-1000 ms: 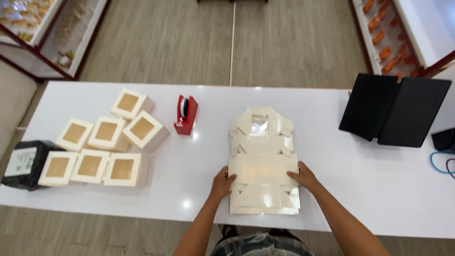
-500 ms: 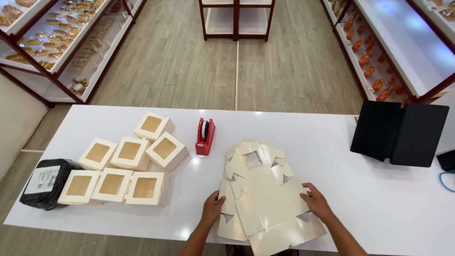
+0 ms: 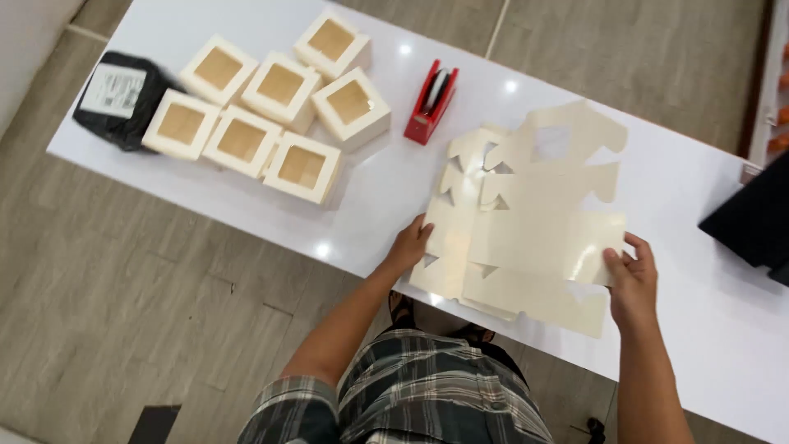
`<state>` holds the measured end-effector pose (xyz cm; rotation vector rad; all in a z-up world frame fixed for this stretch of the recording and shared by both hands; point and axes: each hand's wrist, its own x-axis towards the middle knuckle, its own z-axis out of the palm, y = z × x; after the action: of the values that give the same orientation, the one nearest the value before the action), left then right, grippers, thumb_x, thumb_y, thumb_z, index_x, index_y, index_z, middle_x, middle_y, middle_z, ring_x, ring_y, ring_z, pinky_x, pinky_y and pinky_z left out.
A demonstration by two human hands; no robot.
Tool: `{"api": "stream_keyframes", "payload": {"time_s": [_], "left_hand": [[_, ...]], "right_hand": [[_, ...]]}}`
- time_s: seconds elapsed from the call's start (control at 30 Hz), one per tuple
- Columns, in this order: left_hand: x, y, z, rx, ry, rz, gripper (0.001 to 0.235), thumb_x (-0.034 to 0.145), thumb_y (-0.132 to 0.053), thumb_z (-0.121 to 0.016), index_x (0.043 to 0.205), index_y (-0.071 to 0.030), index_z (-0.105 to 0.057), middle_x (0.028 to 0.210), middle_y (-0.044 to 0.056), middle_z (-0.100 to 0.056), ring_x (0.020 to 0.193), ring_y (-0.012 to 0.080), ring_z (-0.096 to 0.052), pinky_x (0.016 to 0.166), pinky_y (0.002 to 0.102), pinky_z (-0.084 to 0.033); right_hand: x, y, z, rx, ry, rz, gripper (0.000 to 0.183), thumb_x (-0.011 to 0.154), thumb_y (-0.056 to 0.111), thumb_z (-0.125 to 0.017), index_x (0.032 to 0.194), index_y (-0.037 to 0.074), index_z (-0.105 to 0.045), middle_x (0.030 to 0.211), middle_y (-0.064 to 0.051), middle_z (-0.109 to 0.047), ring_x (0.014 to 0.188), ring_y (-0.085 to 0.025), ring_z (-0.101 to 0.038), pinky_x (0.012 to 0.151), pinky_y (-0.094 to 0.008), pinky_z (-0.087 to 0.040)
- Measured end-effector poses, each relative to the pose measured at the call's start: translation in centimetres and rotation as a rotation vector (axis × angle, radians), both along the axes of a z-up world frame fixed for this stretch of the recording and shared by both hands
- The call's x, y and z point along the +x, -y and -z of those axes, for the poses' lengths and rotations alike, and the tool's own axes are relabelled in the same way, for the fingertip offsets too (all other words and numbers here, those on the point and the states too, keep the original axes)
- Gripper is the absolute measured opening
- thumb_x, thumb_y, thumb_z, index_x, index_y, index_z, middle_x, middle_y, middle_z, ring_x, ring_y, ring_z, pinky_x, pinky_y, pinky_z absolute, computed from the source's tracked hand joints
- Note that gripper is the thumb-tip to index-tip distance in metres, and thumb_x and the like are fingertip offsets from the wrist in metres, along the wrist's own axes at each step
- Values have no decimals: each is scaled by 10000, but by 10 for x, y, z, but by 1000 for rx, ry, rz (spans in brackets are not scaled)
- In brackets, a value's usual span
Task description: The person assembles small white cardboard boxes with clear windows on a white counter. They fold the flat pieces, apply tape to secure the edges, and stack the finished boxes. The process is repeated for multiple units.
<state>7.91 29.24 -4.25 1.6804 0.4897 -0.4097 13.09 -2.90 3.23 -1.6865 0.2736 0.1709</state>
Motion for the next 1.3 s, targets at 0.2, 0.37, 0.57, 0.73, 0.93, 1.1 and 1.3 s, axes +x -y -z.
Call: {"api": "stream_keyframes", "payload": {"time_s": [0.2, 0.37, 0.57, 0.73, 0.93, 1.1, 1.3], "left_hand": [[-7, 3, -75, -67, 90, 5, 583, 822, -441, -273, 1313, -127, -246, 1355, 69, -276, 1262, 195, -234, 1006, 346, -222], [-8, -3, -118, -287, -23, 164, 805, 650, -623, -285, 1332, -204, -198, 1395, -14, -236, 1286, 156, -221, 980, 328, -260], [50, -82, -92, 12, 591, 244, 674, 698, -641, -419, 1241, -243, -388, 1162, 23, -520, 979, 161, -522, 792, 298, -411], [97, -172, -61, 1167, 433, 413, 460, 871, -409, -406, 1288, -235, -324, 1374, 68, -199, 1254, 330, -121, 949, 557, -200], [94, -168, 32, 1512, 361, 235, 510, 828, -478, -397, 1293, -292, -307, 1347, 104, -291, 1235, 310, -247, 983, 555, -90], [75, -147, 2, 1660, 93, 255, 528, 833, -468, -356, 1320, -294, -253, 1284, 112, -374, 1268, 347, -150, 989, 588, -14], [56, -139, -43, 1459, 311, 131, 481, 847, -435, -440, 1273, -218, -384, 1247, 155, -399, 1226, 333, -253, 975, 543, -156]], "right_hand": [[-17, -32, -91, -150, 128, -9, 328, 876, 103, -485, 1196, 116, -412, 1017, -102, -540, 887, -168, -531, 737, -261, -440], [-32, -66, -140, -80, 338, -44, 322, 924, 54, -467, 1227, 98, -370, 1084, -92, -541, 974, -123, -540, 879, -241, -473], [-19, -60, -112, -131, 235, 164, 302, 847, 221, -520, 1132, 239, -418, 948, 79, -558, 798, -10, -527, 361, -131, -315], [-17, -35, -29, -108, 20, 249, 308, 859, 168, -525, 1112, 296, -407, 739, 159, -447, 688, 31, -483, 357, -144, -382], [-41, -51, 33, -49, -243, 320, 318, 828, 172, -507, 1124, 193, -392, 928, 10, -528, 776, -101, -504, 551, -278, -432], [-47, -52, 37, -96, -340, 306, 375, 845, 156, -451, 1198, 168, -325, 1026, -26, -485, 914, -149, -470, 702, -333, -435], [-38, -8, 89, -255, -275, 201, 442, 747, 134, -650, 1126, 55, -438, 897, -80, -522, 821, -191, -529, 651, -316, -474]]}}
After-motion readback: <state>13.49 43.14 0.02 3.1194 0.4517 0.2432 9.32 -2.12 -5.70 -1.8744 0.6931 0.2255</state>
